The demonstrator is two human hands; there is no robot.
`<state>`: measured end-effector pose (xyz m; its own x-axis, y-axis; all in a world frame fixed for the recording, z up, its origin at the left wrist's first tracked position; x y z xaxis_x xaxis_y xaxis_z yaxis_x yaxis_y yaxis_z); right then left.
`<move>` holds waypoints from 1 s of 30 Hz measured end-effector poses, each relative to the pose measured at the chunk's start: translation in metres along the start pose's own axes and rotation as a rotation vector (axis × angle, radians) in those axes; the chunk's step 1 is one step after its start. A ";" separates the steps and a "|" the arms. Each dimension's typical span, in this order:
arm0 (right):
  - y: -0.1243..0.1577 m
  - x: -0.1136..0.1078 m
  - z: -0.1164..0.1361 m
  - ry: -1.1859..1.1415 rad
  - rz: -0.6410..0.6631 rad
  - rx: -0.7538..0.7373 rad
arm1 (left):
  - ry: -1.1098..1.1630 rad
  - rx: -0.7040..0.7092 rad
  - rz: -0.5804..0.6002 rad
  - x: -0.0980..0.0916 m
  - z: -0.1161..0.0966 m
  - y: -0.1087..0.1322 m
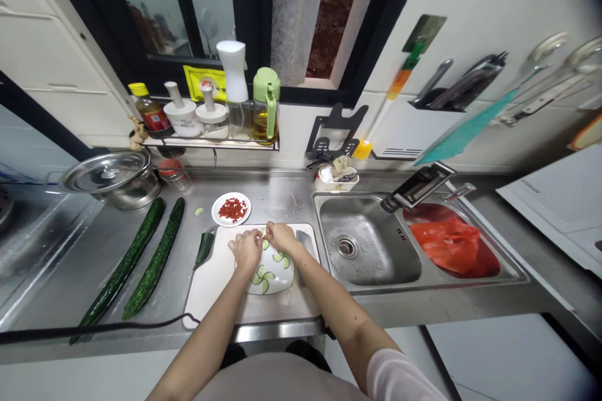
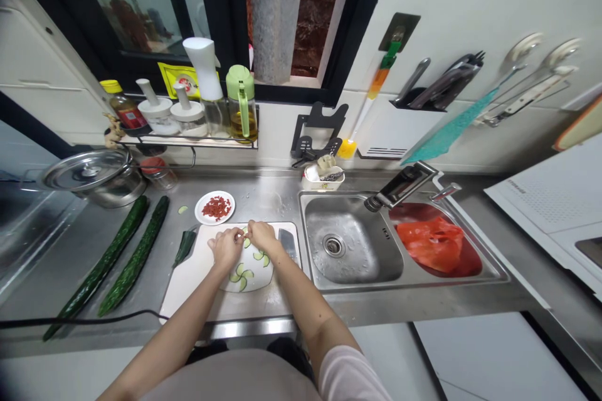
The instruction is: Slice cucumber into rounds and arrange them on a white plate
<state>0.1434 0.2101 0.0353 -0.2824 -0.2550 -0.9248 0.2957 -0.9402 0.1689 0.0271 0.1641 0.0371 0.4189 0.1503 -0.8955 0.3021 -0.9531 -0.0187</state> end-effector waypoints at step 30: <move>0.002 0.000 -0.005 -0.056 -0.047 0.015 | 0.031 -0.018 -0.023 -0.006 0.003 0.002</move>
<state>0.1490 0.2090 0.0340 -0.3469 -0.2223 -0.9112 0.2668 -0.9548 0.1313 0.0226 0.1607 0.0408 0.4380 0.1808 -0.8806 0.3275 -0.9444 -0.0310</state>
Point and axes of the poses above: each hand's wrist, its own y-axis away from the middle knuckle, its own x-axis out of the palm, z = x × y, the point moved 7 cm from there along -y, towards the middle knuckle, and after that the axes turned 10 degrees about -z, right-handed, at the moved point
